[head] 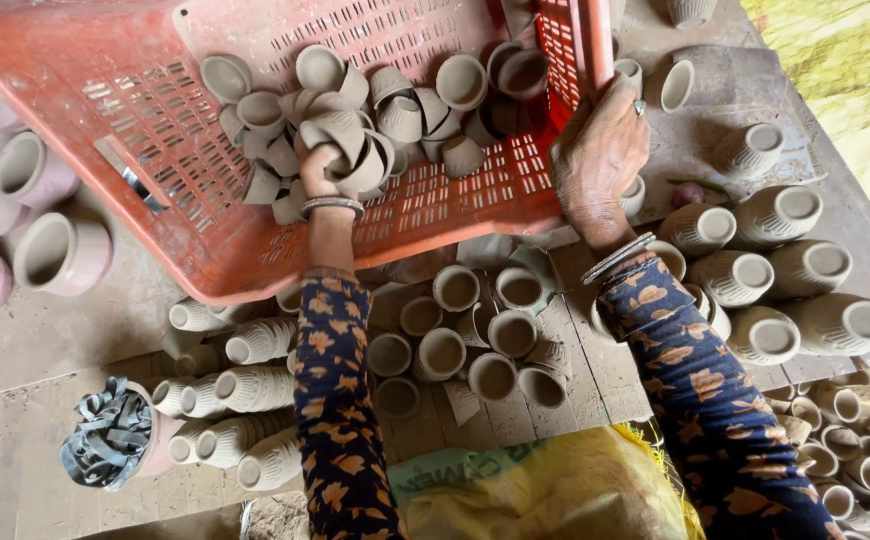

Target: The person empties a crate of clay cups onto a table and sorts through them by hand. They then pick up individual cups and use a small piece of paper to smooth their edges before placing them back down.

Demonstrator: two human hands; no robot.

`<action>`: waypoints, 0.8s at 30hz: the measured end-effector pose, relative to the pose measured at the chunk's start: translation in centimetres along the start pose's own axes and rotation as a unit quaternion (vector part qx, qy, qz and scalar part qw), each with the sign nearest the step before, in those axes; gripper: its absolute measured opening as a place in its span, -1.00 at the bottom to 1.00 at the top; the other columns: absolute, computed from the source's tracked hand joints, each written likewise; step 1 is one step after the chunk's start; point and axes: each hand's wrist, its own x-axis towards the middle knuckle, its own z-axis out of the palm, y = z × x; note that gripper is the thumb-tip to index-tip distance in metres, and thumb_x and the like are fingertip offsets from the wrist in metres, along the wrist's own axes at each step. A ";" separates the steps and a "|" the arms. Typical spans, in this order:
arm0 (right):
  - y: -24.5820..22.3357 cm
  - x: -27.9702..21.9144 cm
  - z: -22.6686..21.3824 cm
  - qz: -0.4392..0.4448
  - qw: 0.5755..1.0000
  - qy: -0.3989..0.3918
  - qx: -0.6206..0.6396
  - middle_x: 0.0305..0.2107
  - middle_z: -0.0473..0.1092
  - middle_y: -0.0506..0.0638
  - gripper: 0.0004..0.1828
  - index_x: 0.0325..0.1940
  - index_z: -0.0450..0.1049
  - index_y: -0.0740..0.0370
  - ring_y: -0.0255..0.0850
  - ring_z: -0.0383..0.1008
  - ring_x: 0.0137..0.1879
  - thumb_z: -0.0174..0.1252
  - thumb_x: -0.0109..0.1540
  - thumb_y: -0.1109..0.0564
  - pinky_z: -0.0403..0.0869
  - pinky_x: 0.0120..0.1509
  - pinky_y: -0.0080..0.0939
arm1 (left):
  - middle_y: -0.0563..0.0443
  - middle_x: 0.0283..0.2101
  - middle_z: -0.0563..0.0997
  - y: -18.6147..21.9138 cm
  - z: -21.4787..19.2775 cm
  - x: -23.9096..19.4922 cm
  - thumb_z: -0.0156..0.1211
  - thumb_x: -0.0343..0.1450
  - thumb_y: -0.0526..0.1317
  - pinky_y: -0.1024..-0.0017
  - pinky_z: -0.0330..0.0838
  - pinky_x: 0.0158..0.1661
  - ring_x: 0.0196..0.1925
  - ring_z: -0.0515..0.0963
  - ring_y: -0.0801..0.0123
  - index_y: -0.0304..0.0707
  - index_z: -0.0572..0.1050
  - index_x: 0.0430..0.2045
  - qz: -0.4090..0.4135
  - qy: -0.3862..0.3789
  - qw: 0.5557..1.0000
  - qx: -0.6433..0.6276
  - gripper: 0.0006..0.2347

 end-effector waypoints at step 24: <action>4.1 -0.1 3.8 -0.112 0.989 0.027 -0.091 -0.43 0.39 0.15 -0.92 -0.34 0.43 0.25 0.10 0.41 -0.30 0.20 0.15 0.23 0.41 -0.16 0.06 | -0.30 0.31 0.34 10.1 2.9 -29.6 0.46 0.07 -0.27 0.18 0.27 0.33 0.40 0.33 -0.09 -0.27 0.14 0.37 -0.107 -0.430 0.799 0.407 -0.11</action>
